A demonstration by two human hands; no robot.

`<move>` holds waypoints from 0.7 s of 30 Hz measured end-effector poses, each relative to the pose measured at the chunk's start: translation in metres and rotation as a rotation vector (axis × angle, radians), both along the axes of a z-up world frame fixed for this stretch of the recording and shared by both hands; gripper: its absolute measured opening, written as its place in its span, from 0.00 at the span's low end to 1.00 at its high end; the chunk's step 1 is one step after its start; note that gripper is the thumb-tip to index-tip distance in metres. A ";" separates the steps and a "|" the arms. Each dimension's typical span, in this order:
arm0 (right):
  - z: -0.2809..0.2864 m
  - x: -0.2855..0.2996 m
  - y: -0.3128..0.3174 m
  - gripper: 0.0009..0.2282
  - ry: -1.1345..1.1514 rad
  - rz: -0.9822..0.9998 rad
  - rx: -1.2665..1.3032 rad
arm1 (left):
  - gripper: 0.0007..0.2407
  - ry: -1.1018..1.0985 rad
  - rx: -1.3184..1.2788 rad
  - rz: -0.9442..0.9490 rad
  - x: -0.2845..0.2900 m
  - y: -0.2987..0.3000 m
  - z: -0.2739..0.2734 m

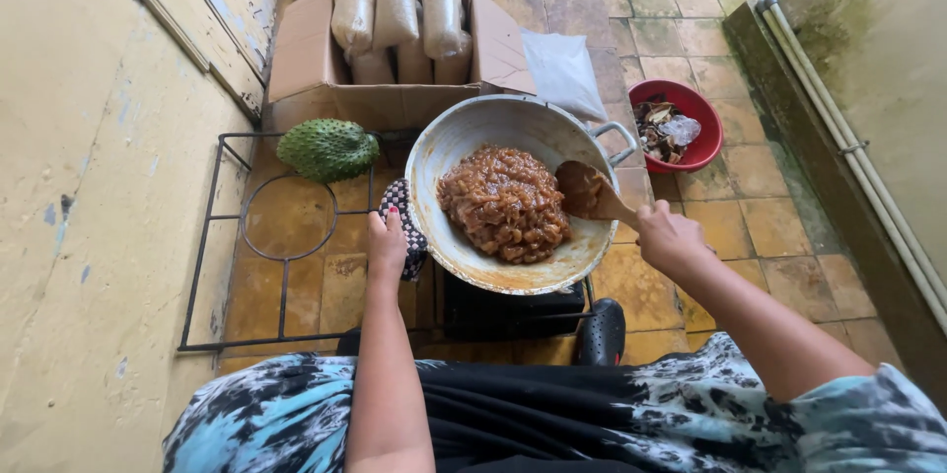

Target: Stirring a thick brown paste in a large pan on a floor-level stove using a wooden spatula

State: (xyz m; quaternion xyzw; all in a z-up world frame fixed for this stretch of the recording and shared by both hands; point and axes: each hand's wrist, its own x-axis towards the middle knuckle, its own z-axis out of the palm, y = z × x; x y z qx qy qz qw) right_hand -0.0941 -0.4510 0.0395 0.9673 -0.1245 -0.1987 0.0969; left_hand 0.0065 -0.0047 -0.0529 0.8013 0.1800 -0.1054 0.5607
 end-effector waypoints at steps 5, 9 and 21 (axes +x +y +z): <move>0.035 0.003 0.005 0.24 0.078 -0.090 0.193 | 0.22 0.021 0.002 -0.020 -0.004 0.001 0.013; 0.010 0.052 -0.046 0.23 -0.088 -0.134 0.278 | 0.23 0.055 0.009 -0.022 -0.007 0.001 0.020; -0.131 0.182 -0.158 0.15 -0.357 -0.482 0.398 | 0.19 0.077 -0.102 0.025 -0.006 0.003 0.046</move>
